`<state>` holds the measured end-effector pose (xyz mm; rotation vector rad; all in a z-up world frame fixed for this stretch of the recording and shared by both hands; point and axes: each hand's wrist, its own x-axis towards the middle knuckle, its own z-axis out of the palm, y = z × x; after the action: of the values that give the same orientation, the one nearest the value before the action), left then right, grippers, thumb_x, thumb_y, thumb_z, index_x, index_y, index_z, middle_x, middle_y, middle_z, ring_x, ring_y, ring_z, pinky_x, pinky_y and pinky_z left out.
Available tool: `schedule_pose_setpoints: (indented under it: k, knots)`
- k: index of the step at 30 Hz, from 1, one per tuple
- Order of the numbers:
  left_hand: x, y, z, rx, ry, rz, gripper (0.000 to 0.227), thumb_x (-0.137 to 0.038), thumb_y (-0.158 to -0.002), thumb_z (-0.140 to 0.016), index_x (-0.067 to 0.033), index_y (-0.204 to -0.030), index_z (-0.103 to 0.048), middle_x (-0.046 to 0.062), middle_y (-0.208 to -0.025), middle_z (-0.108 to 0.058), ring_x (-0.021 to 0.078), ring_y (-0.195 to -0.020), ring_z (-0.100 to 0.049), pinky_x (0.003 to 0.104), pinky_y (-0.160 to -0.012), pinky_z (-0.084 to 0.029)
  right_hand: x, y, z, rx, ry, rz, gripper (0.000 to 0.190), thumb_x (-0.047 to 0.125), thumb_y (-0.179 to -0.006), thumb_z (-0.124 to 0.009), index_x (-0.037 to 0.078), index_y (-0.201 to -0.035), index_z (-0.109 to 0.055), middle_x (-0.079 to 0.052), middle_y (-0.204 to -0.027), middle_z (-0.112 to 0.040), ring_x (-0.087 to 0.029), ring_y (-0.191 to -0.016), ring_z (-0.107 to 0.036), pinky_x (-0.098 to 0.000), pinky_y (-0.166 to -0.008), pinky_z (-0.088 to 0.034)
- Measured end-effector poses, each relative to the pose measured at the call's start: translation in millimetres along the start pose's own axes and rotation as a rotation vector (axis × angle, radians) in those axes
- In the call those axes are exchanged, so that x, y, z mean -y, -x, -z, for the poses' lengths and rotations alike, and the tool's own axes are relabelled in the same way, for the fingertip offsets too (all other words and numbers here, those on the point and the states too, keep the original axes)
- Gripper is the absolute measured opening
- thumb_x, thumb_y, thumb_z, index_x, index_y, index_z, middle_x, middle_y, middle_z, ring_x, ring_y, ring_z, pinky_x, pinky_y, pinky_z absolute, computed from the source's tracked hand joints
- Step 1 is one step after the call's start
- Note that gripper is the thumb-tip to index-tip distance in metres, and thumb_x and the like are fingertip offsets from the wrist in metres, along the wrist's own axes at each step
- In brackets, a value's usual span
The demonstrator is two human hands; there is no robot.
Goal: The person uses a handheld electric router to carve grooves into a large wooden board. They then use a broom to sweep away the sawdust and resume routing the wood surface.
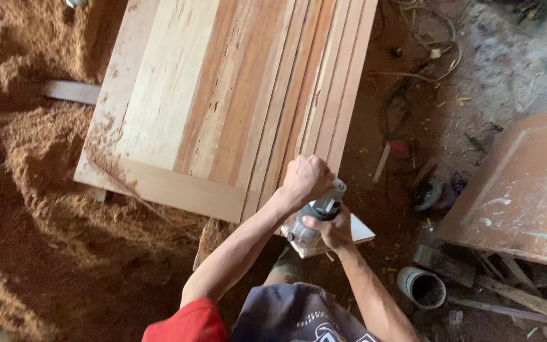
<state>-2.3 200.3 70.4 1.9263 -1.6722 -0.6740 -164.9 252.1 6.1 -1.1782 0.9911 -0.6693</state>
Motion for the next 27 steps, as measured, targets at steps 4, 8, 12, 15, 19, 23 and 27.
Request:
schedule_pose_setpoints:
  k: [4,8,12,15,19,23,27]
  knots:
    - [-9,23,-6,-0.064,0.037,0.079,0.017,-0.019,-0.079,-0.066,-0.0092,-0.083,-0.079,0.020,-0.072,-0.072,0.0355,-0.065,-0.072,0.048,-0.064,-0.060,-3,18,-4,-0.020,0.019,0.017,0.069,0.023,-0.064,-0.084,0.008,-0.125,-0.054,-0.001,-0.104,-0.067,-0.015,-0.092,-0.068,-0.0329,-0.087,-0.060]
    - [-11,43,-12,-0.196,0.064,0.087,0.021,-0.014,-0.082,-0.059,-0.0094,-0.091,-0.077,0.017,-0.085,-0.075,0.0324,-0.076,-0.074,0.050,-0.070,-0.055,-15,28,-10,-0.103,0.118,0.041,0.069,0.018,-0.064,-0.087,0.004,-0.125,-0.059,-0.005,-0.108,-0.071,-0.015,-0.096,-0.068,-0.0323,-0.087,-0.056]
    - [-10,61,-21,-0.247,0.005,0.127,0.021,-0.017,-0.085,-0.061,-0.0070,-0.096,-0.075,0.018,-0.088,-0.073,0.0340,-0.084,-0.071,0.051,-0.081,-0.048,-30,31,-11,-0.054,0.129,0.079,0.070,0.020,-0.067,-0.086,0.003,-0.128,-0.058,-0.007,-0.111,-0.073,-0.016,-0.098,-0.069,-0.0309,-0.089,-0.057]
    - [-10,72,-20,-0.265,-0.025,0.139,0.019,-0.019,-0.088,-0.060,-0.0046,-0.093,-0.072,0.017,-0.088,-0.072,0.0328,-0.086,-0.069,0.050,-0.082,-0.047,-30,34,-19,-0.061,0.132,0.101,0.077,0.018,-0.066,-0.088,0.004,-0.134,-0.054,-0.007,-0.117,-0.069,-0.017,-0.102,-0.067,-0.0308,-0.090,-0.056]
    - [-6,75,-11,-0.313,-0.012,0.122,0.018,-0.018,-0.088,-0.060,-0.0062,-0.091,-0.073,0.014,-0.087,-0.073,0.0303,-0.084,-0.069,0.048,-0.080,-0.049,-22,36,-25,-0.061,0.268,0.155,0.083,0.017,-0.066,-0.087,0.005,-0.139,-0.050,-0.007,-0.121,-0.068,-0.017,-0.105,-0.067,-0.0312,-0.092,-0.055]
    - [21,68,-17,-0.058,0.168,0.208,0.032,-0.039,-0.101,-0.061,-0.0086,-0.106,-0.070,0.011,-0.086,-0.075,0.0225,-0.067,-0.071,0.037,-0.063,-0.055,-26,36,-26,0.020,0.046,0.186,0.080,0.015,-0.073,-0.090,0.004,-0.142,-0.050,-0.007,-0.126,-0.065,-0.018,-0.113,-0.065,-0.0345,-0.099,-0.056]
    - [125,90,-40,-0.627,0.122,0.025,0.021,-0.032,-0.098,-0.069,-0.0120,-0.097,-0.076,0.010,-0.093,-0.077,0.0256,-0.083,-0.072,0.037,-0.070,-0.059,-21,35,-19,0.021,-0.063,0.131,0.078,0.014,-0.074,-0.089,0.004,-0.143,-0.054,-0.005,-0.124,-0.067,-0.017,-0.110,-0.067,-0.0353,-0.102,-0.057]
